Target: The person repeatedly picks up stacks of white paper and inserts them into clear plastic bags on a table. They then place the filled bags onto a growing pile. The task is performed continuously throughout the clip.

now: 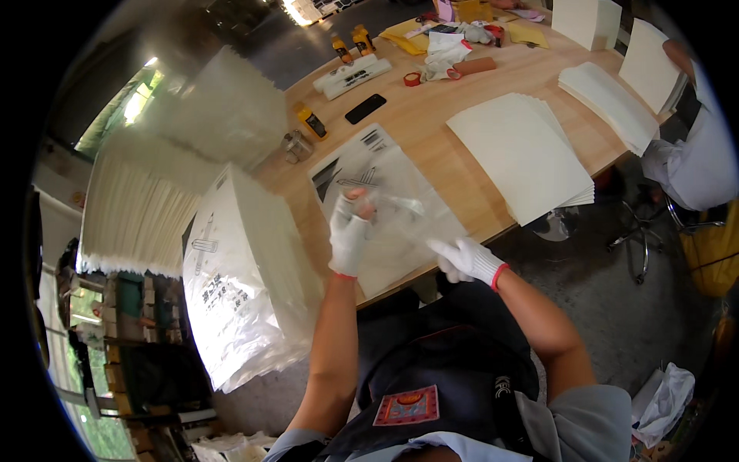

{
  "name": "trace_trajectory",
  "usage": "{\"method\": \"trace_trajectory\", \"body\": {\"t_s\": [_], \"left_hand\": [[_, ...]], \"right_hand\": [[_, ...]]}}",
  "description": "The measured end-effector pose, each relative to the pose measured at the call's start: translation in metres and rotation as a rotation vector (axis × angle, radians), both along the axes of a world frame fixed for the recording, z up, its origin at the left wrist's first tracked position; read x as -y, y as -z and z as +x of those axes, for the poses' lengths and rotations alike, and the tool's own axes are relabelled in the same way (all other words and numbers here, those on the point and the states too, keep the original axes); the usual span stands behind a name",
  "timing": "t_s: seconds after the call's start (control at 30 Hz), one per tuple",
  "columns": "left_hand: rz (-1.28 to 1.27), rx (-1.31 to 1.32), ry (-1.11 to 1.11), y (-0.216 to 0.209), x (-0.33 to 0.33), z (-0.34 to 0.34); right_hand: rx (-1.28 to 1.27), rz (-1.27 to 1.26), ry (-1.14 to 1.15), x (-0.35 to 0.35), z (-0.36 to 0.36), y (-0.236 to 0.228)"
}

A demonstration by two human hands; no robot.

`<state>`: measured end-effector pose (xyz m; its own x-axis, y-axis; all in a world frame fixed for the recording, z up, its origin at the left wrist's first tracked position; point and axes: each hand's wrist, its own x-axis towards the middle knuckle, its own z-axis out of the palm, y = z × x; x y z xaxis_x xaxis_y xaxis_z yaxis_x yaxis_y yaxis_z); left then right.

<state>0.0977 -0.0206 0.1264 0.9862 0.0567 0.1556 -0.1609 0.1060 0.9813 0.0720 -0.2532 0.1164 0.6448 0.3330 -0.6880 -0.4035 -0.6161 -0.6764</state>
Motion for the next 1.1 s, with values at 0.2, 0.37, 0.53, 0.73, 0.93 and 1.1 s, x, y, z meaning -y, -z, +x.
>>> {"method": "trace_trajectory", "body": {"t_s": [0.2,0.37,0.53,0.73,0.93,1.1], "left_hand": [[0.676,0.461,0.036,-0.018,0.076,-0.037],[0.815,0.626,0.323,-0.044,0.101,-0.112],[0.758,0.356,0.165,0.023,0.086,-0.068],[0.313,0.0,0.046,0.07,0.06,-0.059],[0.417,-0.003,0.136,0.065,0.079,-0.05],[0.295,-0.211,0.319,0.061,0.098,-0.038]], "right_hand": [[1.412,-0.028,-0.042,-0.065,0.029,0.106],[0.684,-0.393,-0.811,-0.051,-0.007,0.002],[0.739,0.024,-0.253,-0.006,0.0,0.104],[1.54,-0.542,0.05,0.106,-0.017,0.064],[1.549,-0.61,-0.073,0.177,0.01,0.097],[1.526,-0.636,-0.112,0.185,0.019,0.079]]}}
